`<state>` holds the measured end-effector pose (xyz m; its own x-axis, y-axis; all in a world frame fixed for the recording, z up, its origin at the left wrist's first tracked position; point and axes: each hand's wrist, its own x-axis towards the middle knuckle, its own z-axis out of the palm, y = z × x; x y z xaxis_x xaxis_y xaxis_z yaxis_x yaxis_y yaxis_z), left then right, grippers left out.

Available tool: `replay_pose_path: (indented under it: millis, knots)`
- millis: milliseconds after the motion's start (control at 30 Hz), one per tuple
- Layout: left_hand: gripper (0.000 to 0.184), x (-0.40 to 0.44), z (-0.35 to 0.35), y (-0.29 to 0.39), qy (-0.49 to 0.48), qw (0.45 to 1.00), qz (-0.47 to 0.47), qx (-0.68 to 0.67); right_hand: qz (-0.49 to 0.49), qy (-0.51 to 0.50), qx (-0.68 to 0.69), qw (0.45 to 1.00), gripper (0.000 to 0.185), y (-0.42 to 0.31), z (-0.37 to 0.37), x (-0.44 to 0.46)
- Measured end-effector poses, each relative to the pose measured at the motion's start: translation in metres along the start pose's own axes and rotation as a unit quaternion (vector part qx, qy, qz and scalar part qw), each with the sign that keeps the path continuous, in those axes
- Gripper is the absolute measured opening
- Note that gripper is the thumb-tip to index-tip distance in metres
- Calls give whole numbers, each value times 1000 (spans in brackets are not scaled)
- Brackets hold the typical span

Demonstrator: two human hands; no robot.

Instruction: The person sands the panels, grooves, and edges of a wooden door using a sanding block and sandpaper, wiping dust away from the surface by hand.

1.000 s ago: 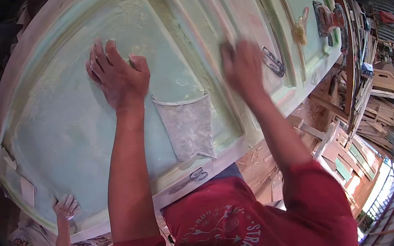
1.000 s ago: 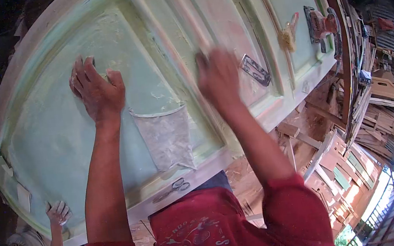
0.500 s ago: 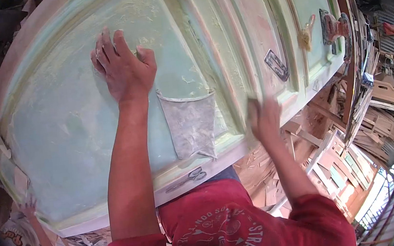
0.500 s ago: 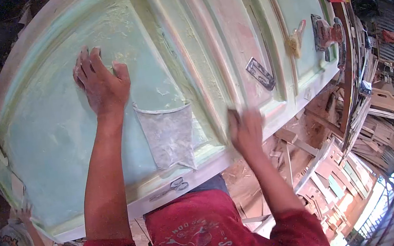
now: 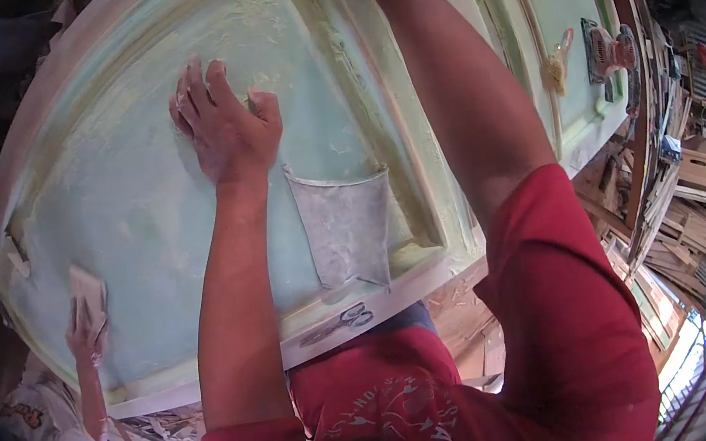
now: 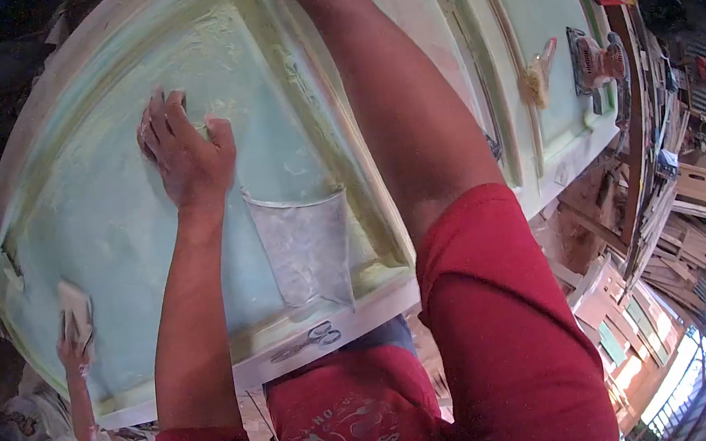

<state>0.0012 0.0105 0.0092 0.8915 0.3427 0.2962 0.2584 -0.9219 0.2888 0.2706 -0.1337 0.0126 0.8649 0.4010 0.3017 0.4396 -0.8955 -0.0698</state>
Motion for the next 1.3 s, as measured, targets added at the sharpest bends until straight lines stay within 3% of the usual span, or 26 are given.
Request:
replay_pose_path:
  millis: [100, 167, 200, 233, 300, 367, 500, 533, 600, 667, 700, 767, 867, 900, 933, 967, 1000, 1033, 1100, 1167, 1233, 1267, 1300]
  knots:
    - [58, -2, 1, 2, -4, 1000, 5, -11, 15, -87, 12, 996, 26, 9, -20, -24]
    - [58, -2, 2, 1, -6, 1000, 0, -14, -20, -90, -86, 992, 33, 26, -51, -127]
    - [58, -1, 3, 1, -2, 1000, -1, -13, 49, -107, 8, 993, 34, 37, -67, -191]
    - [58, -1, 3, 1, -1, 1000, -1, -11, 54, -134, -4, 989, 32, 41, -102, -254]
    - [59, -1, 2, 2, -6, 1000, -4, -6, 56, -77, -7, 995, 18, 42, -155, -359]
    - [59, -1, 1, 3, -17, 1000, -7, -5, 104, -95, 50, 989, 22, 41, -191, -410]
    - [59, 2, -1, 3, -23, 1000, -9, 0, 98, -114, -9, 989, 22, 39, -138, -335]
    - [59, 2, 0, 2, -22, 1000, -9, -2, 100, -121, 12, 988, 29, 37, -113, -282]
    - [59, 0, -1, 3, -25, 1000, -8, -7, 113, -47, 46, 991, 27, 24, -51, -164]
    - [59, 0, -1, 2, -23, 1000, -7, -9, -4, -91, 10, 996, 31, 18, -11, -50]
    - [59, -2, -1, 3, -25, 1000, -9, -10, 12, -14, 4, 1000, 32, 13, 22, -2]
    - [59, -1, 0, 2, -26, 1000, -12, -8, 110, -42, 65, 991, 35, -15, -6, 45]
    - [59, -2, 0, 2, -16, 1000, -4, -6, 27, -102, 41, 994, 38, 13, 12, -1]
    - [60, -2, 1, 2, -13, 1000, 0, -8, -9, -89, 13, 996, 37, 20, -26, -68]
    - [60, -3, 2, 1, -11, 1000, 3, -11, -50, -46, -54, 996, 25, 29, -46, -134]
    - [60, -1, 4, -1, -6, 1000, 3, -12, 99, -111, 39, 988, 26, 30, -76, -195]
    - [60, 2, 5, 0, -3, 1000, 0, -12, 47, -160, -12, 986, 32, 49, -100, -274]
    - [61, 1, 3, 1, -6, 1000, -1, -11, 85, -144, -8, 986, 27, 45, -134, -330]
    - [61, -2, 2, 2, -16, 1000, -4, -7, 100, -168, 33, 980, 33, 43, -186, -397]
    - [60, -1, 1, 2, -21, 1000, -7, -4, 113, -141, 15, 983, 21, 41, -186, -395]
    - [60, 1, 2, 3, -20, 1000, -6, -3, 85, -99, -19, 991, 23, 39, -149, -342]
    - [60, 0, 2, 2, -20, 1000, -7, 1, 92, -140, 2, 986, 30, 38, -126, -300]
    - [60, -2, 1, 1, -20, 1000, -6, -3, 83, -46, 31, 995, 28, 29, -97, -240]
